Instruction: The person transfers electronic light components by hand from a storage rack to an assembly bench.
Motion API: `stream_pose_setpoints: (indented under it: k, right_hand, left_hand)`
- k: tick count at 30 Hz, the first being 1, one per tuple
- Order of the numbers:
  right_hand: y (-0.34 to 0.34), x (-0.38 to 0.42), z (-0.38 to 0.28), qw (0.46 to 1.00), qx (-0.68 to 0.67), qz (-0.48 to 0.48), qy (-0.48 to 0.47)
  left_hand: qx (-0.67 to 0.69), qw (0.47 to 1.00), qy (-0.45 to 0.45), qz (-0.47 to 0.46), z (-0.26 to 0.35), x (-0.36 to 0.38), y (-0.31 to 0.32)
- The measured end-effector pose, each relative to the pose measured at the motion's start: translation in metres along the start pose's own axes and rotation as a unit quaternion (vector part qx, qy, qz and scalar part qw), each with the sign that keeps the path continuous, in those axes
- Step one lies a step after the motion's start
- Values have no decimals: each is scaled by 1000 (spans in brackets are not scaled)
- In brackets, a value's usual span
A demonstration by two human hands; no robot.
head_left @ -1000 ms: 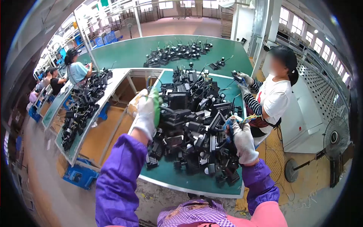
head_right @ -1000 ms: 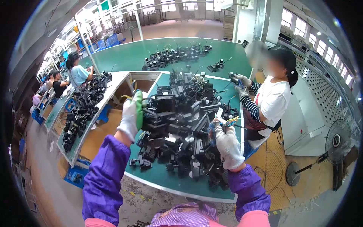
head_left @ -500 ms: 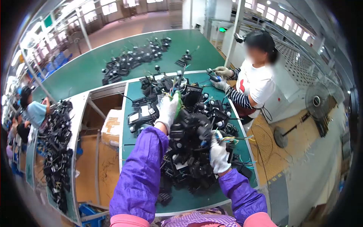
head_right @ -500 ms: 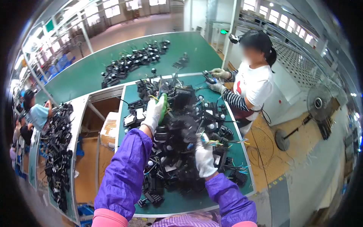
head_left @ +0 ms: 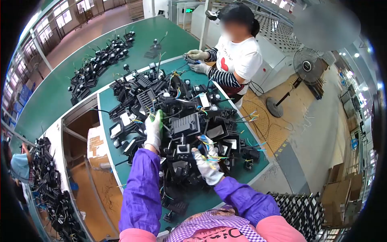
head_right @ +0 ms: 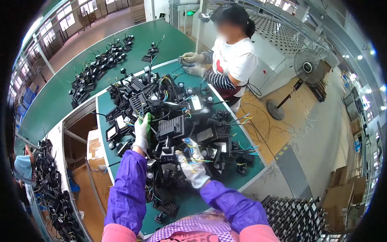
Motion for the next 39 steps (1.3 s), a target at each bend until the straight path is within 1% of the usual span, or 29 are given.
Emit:
stream_pose_setpoints:
  k: [1, 2, 4, 6, 8, 9, 10, 12, 13, 14, 15, 16, 18, 19, 20, 21, 22, 23, 24, 25, 26, 27, 29, 30, 32, 33, 34, 36, 39]
  right_hand:
    - [3, 3, -3, 997, -69, -12, 41]
    - [14, 10, 19, 997, -82, 7, 0]
    - [-2, 5, 11, 994, -95, -57, -4]
    - [-17, 6, 21, 968, -213, -124, 40]
    - [-45, -1, 6, 978, -76, -194, -7]
    - [-47, 1, 13, 973, -4, -216, -82]
    - [-53, 2, 9, 960, 26, -265, -83]
    - [-56, 12, 24, 952, 77, -276, -107]
    - [-62, 13, 27, 947, 113, -292, -73]
    - [-70, 17, 28, 938, 150, -310, -37]
    - [-78, 16, 24, 933, 128, -335, 32]
    - [-89, 10, 12, 915, 137, -378, 34]
    - [-99, 17, 33, 884, 218, -412, -29]
    - [-105, 14, 36, 860, 245, -447, -31]
    - [-112, 12, 35, 833, 272, -481, -31]
    - [-119, 7, 29, 818, 283, -501, -26]
    - [-128, 1, 19, 803, 268, -532, 27]
    - [-138, -1, 12, 817, 244, -522, 26]
    - [-148, -2, 5, 830, 219, -512, 27]
    - [-156, -6, -2, 830, 200, -517, 64]
    - [-161, 0, 13, 856, 190, -480, 34]
    - [-168, 0, 12, 868, 186, -457, 46]
    - [-178, 2, 14, 902, 141, -406, 40]
    - [-179, -1, 9, 905, 139, -397, 55]
    - [-172, 3, 16, 921, 61, -365, 124]
    - [-168, 1, 4, 927, 64, -353, 111]
    - [-161, 6, 5, 943, 24, -314, 110]
    - [-156, 10, -11, 943, 4, -307, 129]
    - [-144, 24, -41, 952, -38, -276, 122]
  left_hand:
    - [-23, 1000, -7, 3, -7, -5, -5]
    - [-47, 999, -9, 8, -8, -13, -10]
    - [-112, 994, 2, -6, 15, 2, -8]
    - [-104, 991, 19, -79, 14, -5, -17]
    - [-145, 984, -35, -102, 42, 7, -12]
    - [-221, 968, -46, -113, 53, 11, -13]
    - [-278, 955, -18, -99, 57, 11, -16]
    - [-302, 952, -17, -48, 71, 19, -20]
    - [-337, 938, -17, -77, 79, 16, -26]
    - [-365, 929, 10, -52, 80, 23, -31]
    - [-436, 899, 26, -32, 78, 27, -35]
    - [-487, 872, 43, -22, 81, 33, -35]
    - [-588, 805, 78, -11, 85, 45, -31]
    - [-621, 779, 88, -2, 86, 51, -29]
    - [-636, 766, 88, 22, 73, 46, -39]
    - [-588, 804, 88, 23, 61, 39, -47]
    - [-588, 806, 53, 34, 65, 53, -42]
    - [-588, 808, 18, 44, 69, 66, -36]
    - [-588, 807, 33, 45, 66, 76, -36]
    - [-620, 779, 45, 77, 74, 98, -28]
    - [-633, 756, 96, 133, 71, 110, -34]
    - [-638, 737, 162, 154, 60, 117, -53]
    - [-581, 730, 254, 255, 69, 153, -51]
    - [-635, 676, 229, 297, 53, 162, -58]
    - [-624, 749, 123, 187, -6, 150, -83]
    - [-632, 738, 117, 208, -8, 158, -75]
    - [-639, 727, 114, 224, -3, 161, -66]
    - [-515, 833, 59, 195, 7, 163, -72]
    - [-506, 833, 100, 201, 46, 191, -70]
Point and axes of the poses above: each hand's wrist, its own x-axis away from the middle knuckle, its own y-axis out of the palm, z = x × y, the point moved 2 cm from there along -x, towards the middle knuckle, and after that the axes turned 4 degrees about x, right-handed, at the moved point
